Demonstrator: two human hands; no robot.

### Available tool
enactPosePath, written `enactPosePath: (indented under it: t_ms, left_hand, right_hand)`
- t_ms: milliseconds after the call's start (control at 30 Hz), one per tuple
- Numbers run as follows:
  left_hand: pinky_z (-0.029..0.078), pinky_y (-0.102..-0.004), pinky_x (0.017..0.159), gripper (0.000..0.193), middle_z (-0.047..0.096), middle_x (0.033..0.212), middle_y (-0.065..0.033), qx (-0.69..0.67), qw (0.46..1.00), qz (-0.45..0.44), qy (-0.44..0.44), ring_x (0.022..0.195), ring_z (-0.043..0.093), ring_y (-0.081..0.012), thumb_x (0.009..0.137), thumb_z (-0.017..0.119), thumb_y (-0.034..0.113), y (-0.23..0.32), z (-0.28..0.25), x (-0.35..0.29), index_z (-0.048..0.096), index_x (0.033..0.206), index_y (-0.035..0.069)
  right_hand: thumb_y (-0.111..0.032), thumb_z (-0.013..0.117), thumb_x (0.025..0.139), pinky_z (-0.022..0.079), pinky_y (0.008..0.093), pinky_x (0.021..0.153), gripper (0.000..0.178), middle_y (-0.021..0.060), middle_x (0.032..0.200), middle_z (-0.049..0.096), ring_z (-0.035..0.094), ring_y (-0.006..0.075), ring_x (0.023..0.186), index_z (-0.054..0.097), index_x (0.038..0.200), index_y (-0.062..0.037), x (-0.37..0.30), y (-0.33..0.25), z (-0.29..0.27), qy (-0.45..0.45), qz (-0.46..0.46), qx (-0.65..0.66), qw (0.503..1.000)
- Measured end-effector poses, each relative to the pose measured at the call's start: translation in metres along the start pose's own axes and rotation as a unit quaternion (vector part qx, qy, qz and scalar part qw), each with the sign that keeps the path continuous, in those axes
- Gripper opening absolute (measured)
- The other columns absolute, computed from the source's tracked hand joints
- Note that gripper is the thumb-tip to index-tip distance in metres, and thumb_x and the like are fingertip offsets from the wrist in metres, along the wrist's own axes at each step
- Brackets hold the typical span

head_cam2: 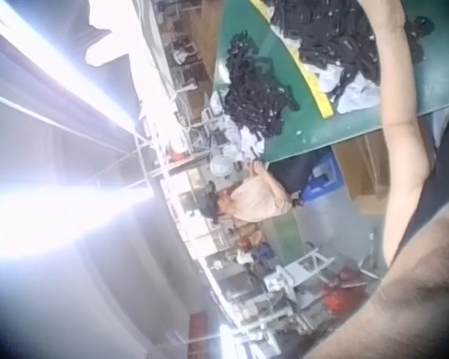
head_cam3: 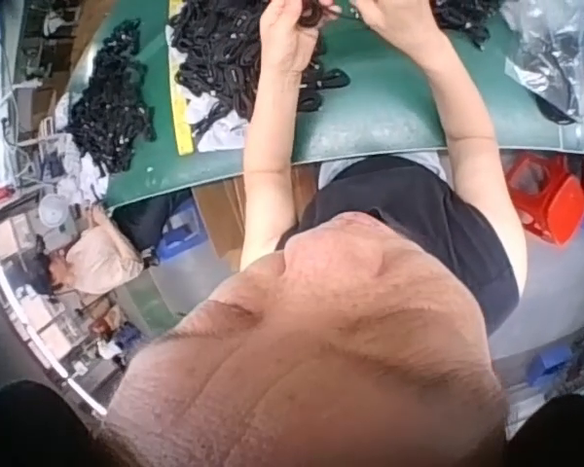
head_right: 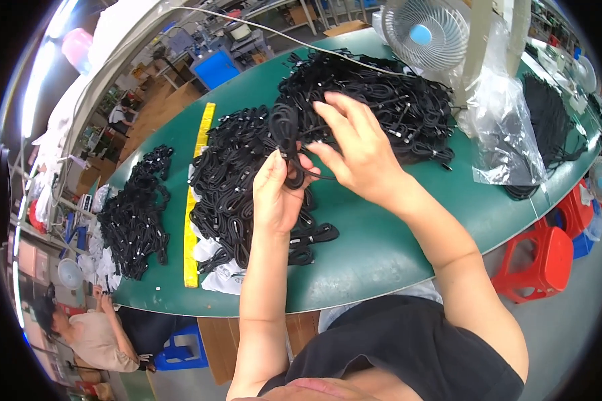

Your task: Bundling and organizing black cables at a factory workstation.

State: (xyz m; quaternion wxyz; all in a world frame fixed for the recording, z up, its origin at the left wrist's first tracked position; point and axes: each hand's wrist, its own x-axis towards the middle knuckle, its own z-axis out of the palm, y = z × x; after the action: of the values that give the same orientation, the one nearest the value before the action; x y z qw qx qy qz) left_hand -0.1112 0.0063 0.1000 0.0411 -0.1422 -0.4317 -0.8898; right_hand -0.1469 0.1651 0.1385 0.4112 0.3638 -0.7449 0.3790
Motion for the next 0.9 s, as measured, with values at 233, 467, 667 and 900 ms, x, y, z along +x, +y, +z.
enactPosePath:
  t_ms: [233, 467, 667, 900]
  left_hand:
    - [0.045, -0.0313, 0.077, 0.027, 0.058, 0.099, -0.0104, -0.101, 0.992, 0.070, 0.041, 0.092, 0.055, -0.0196, 0.091, 0.047, 0.022, 0.004, 0.013, -0.011, 0.048, 0.112, 0.003]
    - [0.042, -0.0297, 0.079, 0.032, 0.058, 0.102, -0.0072, -0.169, 0.984, 0.039, 0.048, 0.095, 0.053, -0.0166, 0.092, 0.045, 0.023, 0.012, 0.018, -0.015, 0.046, 0.119, 0.005]
    - [0.042, -0.0293, 0.081, 0.033, 0.057, 0.105, -0.0068, -0.107, 0.987, 0.078, 0.093, 0.095, 0.051, -0.0140, 0.091, 0.049, 0.019, -0.006, 0.013, -0.012, 0.047, 0.121, 0.004]
    - [0.042, -0.0282, 0.084, 0.031, 0.054, 0.109, -0.0084, -0.107, 0.983, 0.107, 0.099, 0.094, 0.050, -0.0133, 0.092, 0.046, 0.015, -0.010, 0.029, -0.020, 0.048, 0.121, 0.005]
  right_hand:
    - [-0.014, 0.069, 0.064, 0.033, 0.0435, 0.089, 0.033, 0.0120, 0.115, 0.051, 0.047, 0.0284, 0.104, 0.061, 0.095, -0.0073, -0.004, -0.027, -0.007, -0.041, -0.080, -0.134, 0.987]
    - [-0.011, 0.067, 0.062, 0.035, 0.0376, 0.081, 0.021, 0.0043, 0.093, 0.054, 0.050, 0.0208, 0.089, 0.061, 0.083, -0.0093, -0.007, -0.025, -0.005, -0.075, -0.079, -0.122, 0.987]
    - [-0.005, 0.064, 0.068, 0.043, 0.0316, 0.048, 0.009, 0.0062, 0.066, 0.049, 0.050, 0.0210, 0.059, 0.059, 0.075, -0.0023, -0.015, -0.022, 0.006, -0.093, -0.055, 0.017, 0.994]
    - [-0.005, 0.062, 0.070, 0.043, 0.0323, 0.049, 0.005, 0.0071, 0.064, 0.051, 0.052, 0.0225, 0.057, 0.058, 0.072, -0.0022, -0.024, -0.022, 0.021, -0.051, -0.016, 0.063, 0.997]
